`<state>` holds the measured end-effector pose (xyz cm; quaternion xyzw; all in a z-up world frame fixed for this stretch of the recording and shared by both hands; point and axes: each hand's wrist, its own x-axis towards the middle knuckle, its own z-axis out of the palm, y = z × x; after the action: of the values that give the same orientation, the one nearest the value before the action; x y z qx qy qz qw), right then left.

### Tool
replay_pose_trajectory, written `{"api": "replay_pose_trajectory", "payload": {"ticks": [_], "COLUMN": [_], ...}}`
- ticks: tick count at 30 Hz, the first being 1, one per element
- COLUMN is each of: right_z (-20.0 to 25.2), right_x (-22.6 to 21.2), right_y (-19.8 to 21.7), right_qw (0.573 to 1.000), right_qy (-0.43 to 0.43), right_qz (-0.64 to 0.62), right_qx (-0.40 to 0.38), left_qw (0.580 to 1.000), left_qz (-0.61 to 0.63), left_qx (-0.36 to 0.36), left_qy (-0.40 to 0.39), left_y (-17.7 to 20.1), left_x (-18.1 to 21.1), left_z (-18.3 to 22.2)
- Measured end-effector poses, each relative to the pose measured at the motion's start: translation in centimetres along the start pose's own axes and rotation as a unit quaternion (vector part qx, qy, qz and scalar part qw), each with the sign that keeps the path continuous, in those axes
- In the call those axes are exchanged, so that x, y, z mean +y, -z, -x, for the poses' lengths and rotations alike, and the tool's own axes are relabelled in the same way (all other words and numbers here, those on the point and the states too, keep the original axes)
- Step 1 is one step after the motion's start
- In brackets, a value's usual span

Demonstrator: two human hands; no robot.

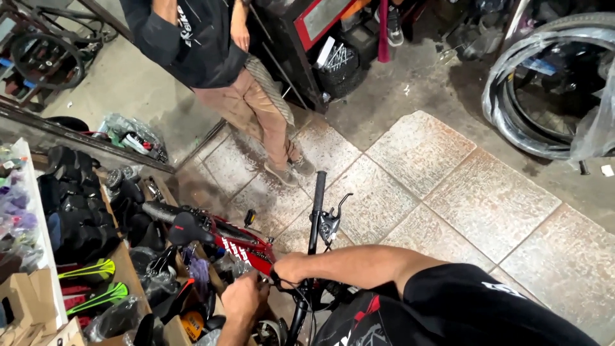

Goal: Adjusting and tightening the handlebars of a red mountain bike using hex keys in a workshop environment.

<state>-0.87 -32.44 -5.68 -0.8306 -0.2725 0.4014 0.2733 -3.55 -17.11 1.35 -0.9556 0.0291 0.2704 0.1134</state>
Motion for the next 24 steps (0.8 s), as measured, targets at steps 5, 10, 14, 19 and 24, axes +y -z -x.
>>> {"api": "replay_pose_trajectory", "payload": {"ticks": [5,10,14,19,24], "right_z": [0.3,2.3,-1.3,-8.6,-8.8], "right_x": [-0.6,-0.8,0.3,5.6,5.8], "right_y": [0.5,0.5,-1.2,-6.0,-6.4], "right_qw": [1.0,0.977,0.993,0.991,0.986], "right_qy": [0.003,-0.06,-0.071,0.105,0.125], "right_qz": [0.013,-0.204,-0.084,0.018,0.023], "right_qx": [-0.006,-0.008,-0.04,0.079,0.109], "left_qw": [1.0,0.995,0.987,0.976,0.974], "left_qz": [0.01,-0.047,-0.06,-0.113,-0.128], "left_qx": [0.004,-0.09,-0.139,-0.088,-0.142], "left_qy": [-0.01,-0.021,-0.052,-0.164,-0.118], "left_y": [0.4,3.2,3.2,2.5,3.1], "left_x": [-0.9,0.8,0.8,0.4,1.8], "left_z": [-0.3,-1.1,-1.9,-2.6,-1.3]}}
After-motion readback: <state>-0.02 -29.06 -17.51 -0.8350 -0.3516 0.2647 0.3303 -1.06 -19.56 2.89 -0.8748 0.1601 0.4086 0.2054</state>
